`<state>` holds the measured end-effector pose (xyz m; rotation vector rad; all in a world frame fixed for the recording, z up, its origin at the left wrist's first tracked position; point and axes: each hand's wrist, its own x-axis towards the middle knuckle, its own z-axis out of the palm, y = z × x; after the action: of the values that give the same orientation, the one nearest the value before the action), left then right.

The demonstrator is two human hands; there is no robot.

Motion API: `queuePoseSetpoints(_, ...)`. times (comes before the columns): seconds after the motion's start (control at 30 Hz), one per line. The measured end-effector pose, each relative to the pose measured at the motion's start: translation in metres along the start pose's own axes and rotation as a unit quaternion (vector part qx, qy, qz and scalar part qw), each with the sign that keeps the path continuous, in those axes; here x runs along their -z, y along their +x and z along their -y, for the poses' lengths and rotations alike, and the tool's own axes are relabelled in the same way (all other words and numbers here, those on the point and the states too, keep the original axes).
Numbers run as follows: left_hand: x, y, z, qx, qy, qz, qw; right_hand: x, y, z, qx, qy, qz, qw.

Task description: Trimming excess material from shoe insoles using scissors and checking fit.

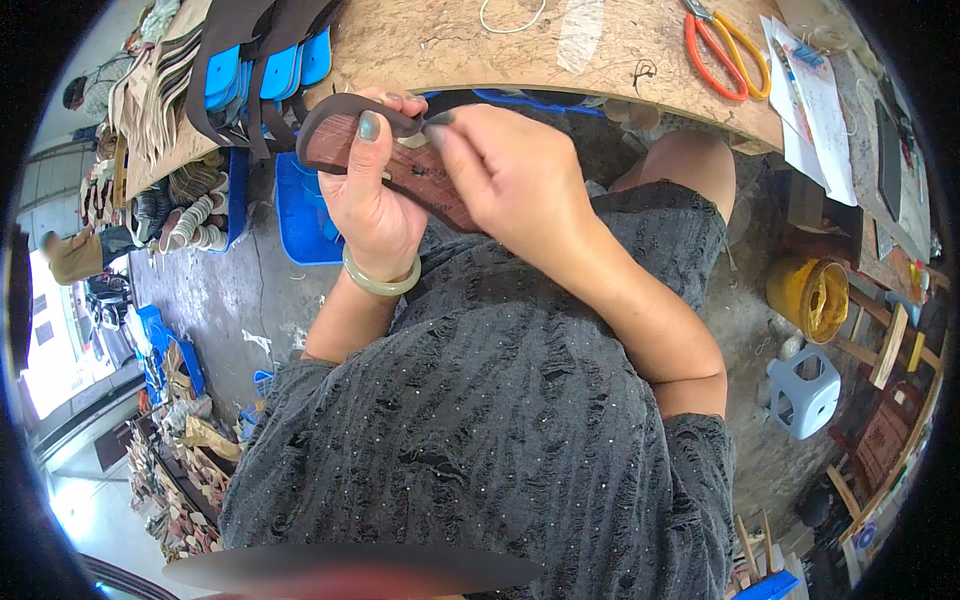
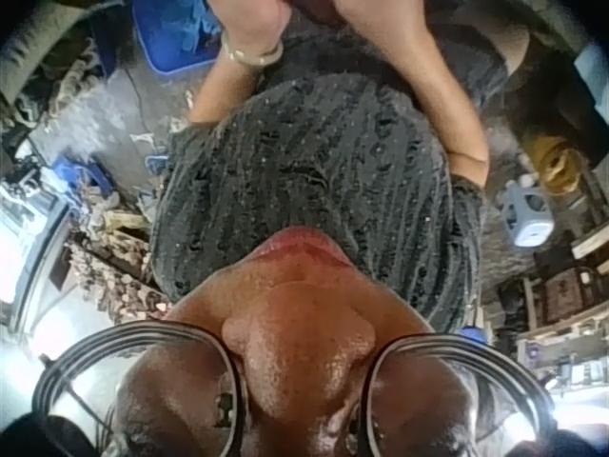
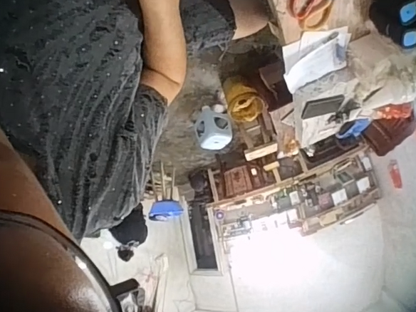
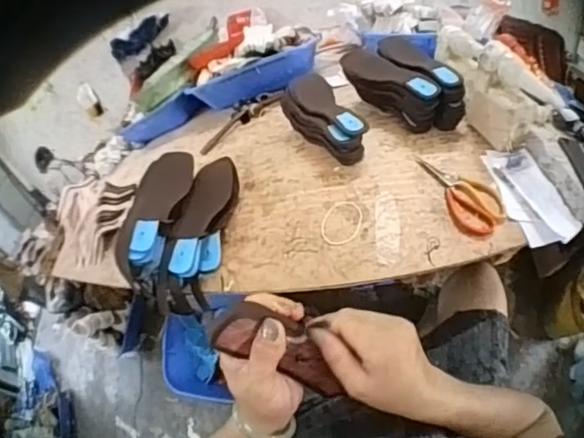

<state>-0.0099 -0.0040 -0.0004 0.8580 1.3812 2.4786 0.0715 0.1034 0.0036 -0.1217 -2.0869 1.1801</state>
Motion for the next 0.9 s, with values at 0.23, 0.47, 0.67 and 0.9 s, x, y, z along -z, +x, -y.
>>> queuePoseSetpoints(0.23, 0.005, -0.003, -0.003, 0.007, -0.060, 0.049, 0.997, 0.011, 0.006, -0.002, -0.263, 0.188, 0.103, 0.941)
queuePoseSetpoints(0.47, 0.013, -0.002, -0.003, -0.011, -0.026, 0.066, 0.997, 0.007, -0.002, 0.005, -0.231, 0.156, 0.101, 0.955)
queuePoseSetpoints(0.67, 0.010, -0.006, -0.007, 0.019, 0.005, 0.024, 1.000, 0.010, -0.002, 0.014, -0.234, 0.139, 0.099, 0.957)
queuePoseSetpoints(0.9, 0.010, -0.011, -0.004, 0.040, 0.049, -0.009, 0.998, 0.004, -0.005, 0.010, -0.202, 0.218, 0.078, 0.952)
